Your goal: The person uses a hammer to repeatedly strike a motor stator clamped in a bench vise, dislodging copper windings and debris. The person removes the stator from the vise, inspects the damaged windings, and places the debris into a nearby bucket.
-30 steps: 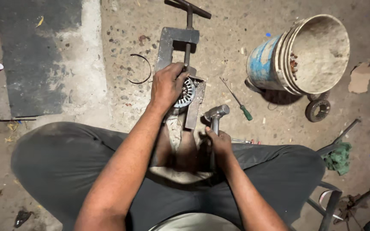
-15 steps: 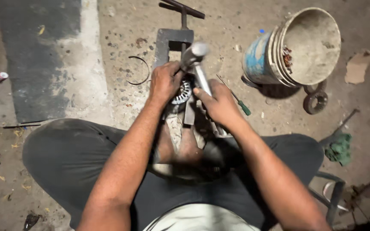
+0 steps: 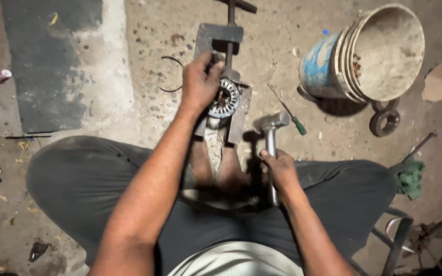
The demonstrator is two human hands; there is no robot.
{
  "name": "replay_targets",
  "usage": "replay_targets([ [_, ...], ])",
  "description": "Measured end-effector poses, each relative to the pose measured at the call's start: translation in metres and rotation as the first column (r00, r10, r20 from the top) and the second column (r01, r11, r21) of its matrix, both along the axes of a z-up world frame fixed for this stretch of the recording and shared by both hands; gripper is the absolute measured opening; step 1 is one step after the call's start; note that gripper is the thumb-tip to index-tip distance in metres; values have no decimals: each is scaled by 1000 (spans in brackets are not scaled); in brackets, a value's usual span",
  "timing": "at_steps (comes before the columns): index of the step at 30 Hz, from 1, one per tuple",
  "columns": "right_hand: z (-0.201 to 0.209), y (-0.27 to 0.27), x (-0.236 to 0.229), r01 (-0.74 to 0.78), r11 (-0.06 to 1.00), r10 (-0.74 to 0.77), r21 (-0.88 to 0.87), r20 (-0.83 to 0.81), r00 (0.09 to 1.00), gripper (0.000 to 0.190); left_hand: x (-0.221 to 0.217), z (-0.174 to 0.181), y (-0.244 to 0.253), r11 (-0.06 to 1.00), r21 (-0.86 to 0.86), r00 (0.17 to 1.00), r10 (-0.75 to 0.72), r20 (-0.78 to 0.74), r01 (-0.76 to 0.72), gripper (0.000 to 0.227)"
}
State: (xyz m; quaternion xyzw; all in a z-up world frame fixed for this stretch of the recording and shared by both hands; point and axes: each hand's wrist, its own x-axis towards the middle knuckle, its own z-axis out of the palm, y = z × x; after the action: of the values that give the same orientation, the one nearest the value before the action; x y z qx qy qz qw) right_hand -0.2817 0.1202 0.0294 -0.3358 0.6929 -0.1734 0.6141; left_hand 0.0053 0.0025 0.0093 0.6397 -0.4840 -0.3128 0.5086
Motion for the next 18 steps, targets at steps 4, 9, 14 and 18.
replay_targets([
  [4,-99,5,-41,-8,998,24,70,-223,975,19,-5,4,8,961,240,942,-201,270,136,16],
  [9,-151,7,-45,-54,988,19,-143,-240,971,18,-31,-16,28,767,576,608,-608,510,284,25],
  [14,-119,18,7,-761,633,567,-142,-584,581,23,-31,-18,27,810,542,544,-565,620,224,15],
  [18,-102,7,49,-886,418,644,-200,-623,444,26,2,0,15,810,517,787,-501,361,278,39],
])
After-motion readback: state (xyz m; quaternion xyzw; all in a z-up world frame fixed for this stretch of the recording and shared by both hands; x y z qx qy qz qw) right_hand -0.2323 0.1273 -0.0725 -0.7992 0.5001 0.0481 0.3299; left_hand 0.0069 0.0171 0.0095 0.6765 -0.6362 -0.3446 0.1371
